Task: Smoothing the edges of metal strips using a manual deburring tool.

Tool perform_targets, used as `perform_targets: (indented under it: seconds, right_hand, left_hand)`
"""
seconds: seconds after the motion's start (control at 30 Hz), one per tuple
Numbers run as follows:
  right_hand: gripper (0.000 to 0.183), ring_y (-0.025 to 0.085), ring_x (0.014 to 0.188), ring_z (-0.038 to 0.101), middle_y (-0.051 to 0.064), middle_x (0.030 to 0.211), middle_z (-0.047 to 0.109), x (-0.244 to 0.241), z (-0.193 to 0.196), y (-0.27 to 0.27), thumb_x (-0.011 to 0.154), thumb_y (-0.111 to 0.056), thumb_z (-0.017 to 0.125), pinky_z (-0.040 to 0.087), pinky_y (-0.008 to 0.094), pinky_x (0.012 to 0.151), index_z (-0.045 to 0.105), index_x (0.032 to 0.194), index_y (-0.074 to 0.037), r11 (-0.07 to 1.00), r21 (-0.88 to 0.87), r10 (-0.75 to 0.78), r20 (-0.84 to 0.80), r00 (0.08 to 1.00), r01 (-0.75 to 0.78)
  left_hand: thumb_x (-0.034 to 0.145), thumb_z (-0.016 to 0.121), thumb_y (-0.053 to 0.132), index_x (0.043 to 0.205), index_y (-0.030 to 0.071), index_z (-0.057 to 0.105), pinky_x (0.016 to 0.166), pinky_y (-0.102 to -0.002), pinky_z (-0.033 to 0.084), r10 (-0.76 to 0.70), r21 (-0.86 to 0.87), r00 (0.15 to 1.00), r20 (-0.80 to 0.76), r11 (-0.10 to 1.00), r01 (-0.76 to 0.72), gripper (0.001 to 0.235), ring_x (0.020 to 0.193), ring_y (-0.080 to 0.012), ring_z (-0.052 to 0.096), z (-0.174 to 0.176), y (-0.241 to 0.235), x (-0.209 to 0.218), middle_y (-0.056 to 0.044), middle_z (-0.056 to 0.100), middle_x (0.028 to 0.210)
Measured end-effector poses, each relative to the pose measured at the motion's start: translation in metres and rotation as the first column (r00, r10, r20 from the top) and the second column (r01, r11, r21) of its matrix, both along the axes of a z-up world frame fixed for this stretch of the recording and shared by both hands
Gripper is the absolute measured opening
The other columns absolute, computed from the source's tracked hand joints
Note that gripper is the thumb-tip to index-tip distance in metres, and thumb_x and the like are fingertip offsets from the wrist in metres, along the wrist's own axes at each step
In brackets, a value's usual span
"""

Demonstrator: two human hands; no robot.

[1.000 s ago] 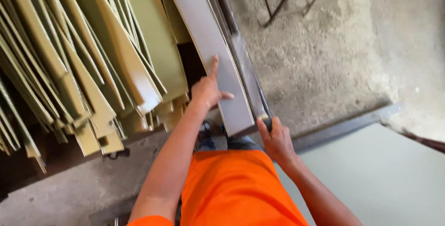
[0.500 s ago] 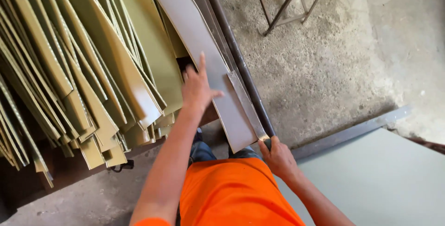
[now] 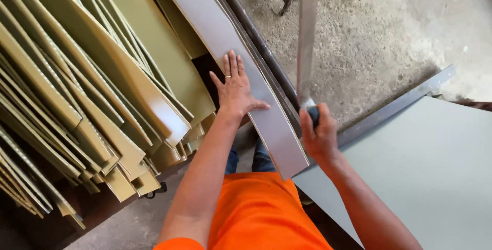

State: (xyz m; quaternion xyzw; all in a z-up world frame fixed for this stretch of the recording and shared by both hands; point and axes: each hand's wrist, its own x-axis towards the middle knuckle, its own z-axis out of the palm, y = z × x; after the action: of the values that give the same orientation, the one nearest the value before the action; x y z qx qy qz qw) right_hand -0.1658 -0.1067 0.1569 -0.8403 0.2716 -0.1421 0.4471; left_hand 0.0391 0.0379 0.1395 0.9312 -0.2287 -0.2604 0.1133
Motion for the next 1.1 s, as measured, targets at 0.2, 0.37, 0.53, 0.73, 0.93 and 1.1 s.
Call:
perform_targets:
  seconds: [0.2, 0.37, 0.53, 0.73, 0.93, 1.1]
  right_hand:
    - [0.04, 0.042, 0.067, 0.068, 0.026, 0.071, 0.065, 0.006, -0.049, -0.036, 0.098, -0.039, 0.069, 0.049, 0.046, 0.054, 0.059, 0.088, -0.001, 0.976, -0.198, 0.026, -0.317, 0.948, -0.093]
    - [0.042, 0.043, 0.063, 0.064, 0.027, 0.069, 0.062, 0.004, 0.002, -0.011, 0.099, -0.04, 0.063, 0.048, 0.05, 0.056, 0.055, 0.091, 0.0, 0.99, -0.141, -0.046, -0.19, 0.981, 0.019]
    - [0.041, 0.051, 0.067, 0.063, 0.027, 0.068, 0.065, -0.017, -0.059, -0.017, 0.097, -0.037, 0.07, 0.046, 0.056, 0.058, 0.055, 0.088, -0.001, 0.881, -0.368, 0.135, -0.41, 0.902, -0.299]
    - [0.044, 0.049, 0.072, 0.065, 0.027, 0.07, 0.064, -0.006, 0.007, 0.002, 0.099, -0.041, 0.063, 0.049, 0.054, 0.059, 0.052, 0.087, 0.0, 0.977, -0.177, 0.083, -0.204, 0.975, -0.12]
    - [0.041, 0.052, 0.069, 0.063, 0.028, 0.069, 0.064, -0.018, -0.044, -0.024, 0.098, -0.037, 0.07, 0.047, 0.056, 0.057, 0.055, 0.084, -0.001, 0.927, -0.3, 0.101, -0.374, 0.922, -0.223]
    - [0.049, 0.048, 0.065, 0.066, 0.028, 0.067, 0.063, -0.024, -0.009, 0.001, 0.098, -0.043, 0.061, 0.049, 0.054, 0.057, 0.049, 0.088, 0.003, 0.989, -0.141, 0.019, -0.201, 0.979, -0.048]
  left_hand:
    - [0.037, 0.091, 0.076, 0.163, 0.004, -0.003, 0.12, -0.072, 0.008, 0.006, 0.021, 1.0, 0.0, 1.0, -0.006, 0.173, 0.159, -0.0284, -0.007, 0.006, -0.002, 0.001, -0.011, -0.008, 0.173]
    - [0.037, 0.091, 0.076, 0.162, 0.002, -0.001, 0.121, -0.071, 0.007, 0.007, 0.012, 1.0, 0.026, 1.0, -0.008, 0.172, 0.16, -0.0299, -0.006, 0.002, -0.003, 0.002, -0.014, -0.007, 0.172]
    - [0.037, 0.091, 0.075, 0.162, 0.002, -0.002, 0.119, -0.072, 0.006, -0.017, 0.052, 1.0, 0.0, 0.999, 0.017, 0.173, 0.159, -0.0299, -0.007, 0.01, -0.004, -0.002, -0.013, -0.008, 0.173]
    - [0.035, 0.093, 0.075, 0.161, 0.0, -0.002, 0.12, -0.071, 0.004, 0.02, 0.025, 1.0, -0.003, 0.999, -0.02, 0.174, 0.159, -0.0301, -0.009, 0.005, -0.004, 0.0, -0.013, -0.007, 0.172]
    - [0.036, 0.092, 0.075, 0.162, 0.0, -0.002, 0.12, -0.071, 0.005, 0.01, 0.007, 1.0, 0.028, 1.0, -0.01, 0.174, 0.159, -0.0305, -0.008, 0.008, -0.006, 0.0, -0.015, -0.007, 0.172]
    - [0.037, 0.092, 0.074, 0.162, 0.0, 0.0, 0.121, -0.071, 0.006, 0.014, 0.021, 1.0, 0.026, 1.0, -0.015, 0.172, 0.159, -0.0305, -0.006, 0.001, -0.005, -0.002, -0.014, -0.006, 0.173]
